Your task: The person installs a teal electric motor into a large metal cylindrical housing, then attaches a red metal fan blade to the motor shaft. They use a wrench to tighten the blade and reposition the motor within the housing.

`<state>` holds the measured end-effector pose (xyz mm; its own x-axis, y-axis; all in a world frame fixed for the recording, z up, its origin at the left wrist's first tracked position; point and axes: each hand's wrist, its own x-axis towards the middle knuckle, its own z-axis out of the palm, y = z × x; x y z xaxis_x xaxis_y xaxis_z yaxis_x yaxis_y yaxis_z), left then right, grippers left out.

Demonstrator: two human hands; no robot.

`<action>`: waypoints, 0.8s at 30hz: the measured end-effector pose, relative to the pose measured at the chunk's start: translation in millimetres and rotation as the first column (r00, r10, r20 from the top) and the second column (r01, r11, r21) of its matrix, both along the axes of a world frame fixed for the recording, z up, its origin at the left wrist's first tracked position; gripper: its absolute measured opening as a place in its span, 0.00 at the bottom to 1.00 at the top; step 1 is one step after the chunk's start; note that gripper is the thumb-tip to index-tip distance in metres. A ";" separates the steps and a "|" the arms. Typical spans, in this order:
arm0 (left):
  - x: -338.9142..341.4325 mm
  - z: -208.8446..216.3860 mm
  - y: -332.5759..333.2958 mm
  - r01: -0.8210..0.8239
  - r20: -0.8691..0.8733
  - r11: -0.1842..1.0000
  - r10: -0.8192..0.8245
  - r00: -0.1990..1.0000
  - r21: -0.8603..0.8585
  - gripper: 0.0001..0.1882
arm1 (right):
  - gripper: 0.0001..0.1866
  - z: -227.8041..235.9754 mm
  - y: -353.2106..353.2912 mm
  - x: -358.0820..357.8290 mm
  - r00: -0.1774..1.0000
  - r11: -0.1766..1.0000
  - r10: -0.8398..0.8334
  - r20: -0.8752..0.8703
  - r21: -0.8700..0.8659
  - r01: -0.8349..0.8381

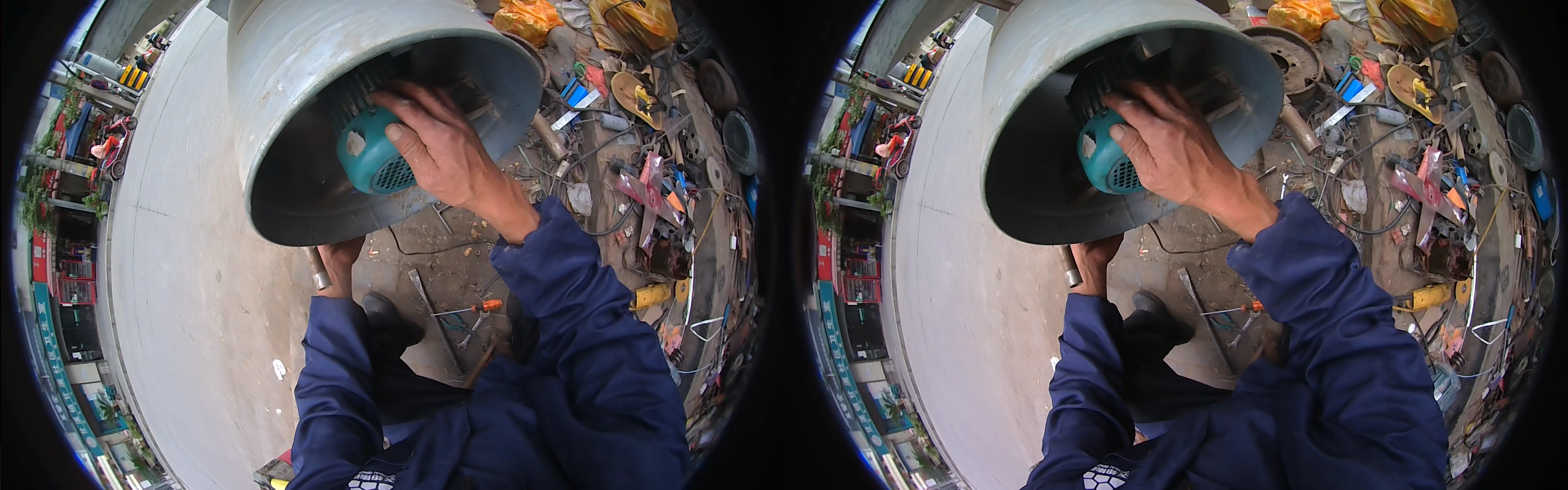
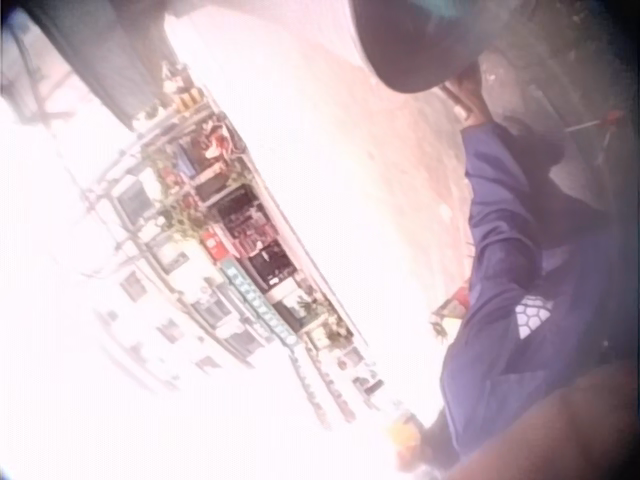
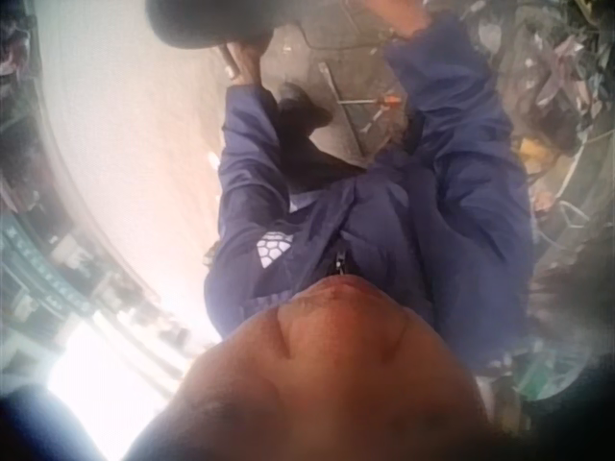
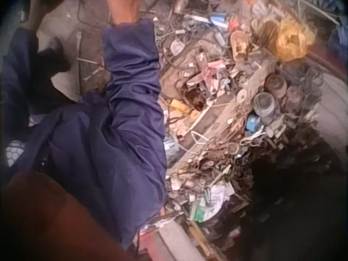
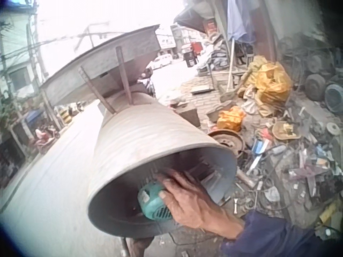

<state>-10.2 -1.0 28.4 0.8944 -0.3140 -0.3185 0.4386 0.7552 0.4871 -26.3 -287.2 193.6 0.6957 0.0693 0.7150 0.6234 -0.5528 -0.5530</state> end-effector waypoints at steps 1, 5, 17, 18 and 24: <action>-1.1 0.3 0.5 -0.003 0.011 1.000 0.004 1.000 -0.002 0.21 | 0.21 -0.3 0.1 -0.1 1.000 1.000 -0.002 0.003 -0.003 0.002; -3.1 -8.7 8.7 -0.007 0.032 0.999 0.008 0.999 -0.042 0.23 | 0.21 -1.5 -0.2 -1.0 1.000 1.000 -0.001 0.003 -0.002 0.001; -2.3 -10.6 10.2 -0.040 0.003 0.999 0.040 0.999 0.017 0.21 | 0.22 -1.9 0.5 -0.3 1.000 1.000 -0.005 0.013 0.009 0.004; -3.2 -6.5 7.7 -0.026 0.012 0.999 0.027 1.000 -0.039 0.21 | 0.22 -2.0 0.8 -0.4 1.000 1.000 -0.001 0.007 0.014 0.001; -2.7 -2.7 3.1 -0.063 -0.024 0.996 0.061 0.998 -0.071 0.20 | 0.21 -1.2 0.4 -1.0 1.000 1.000 0.007 0.013 0.015 -0.007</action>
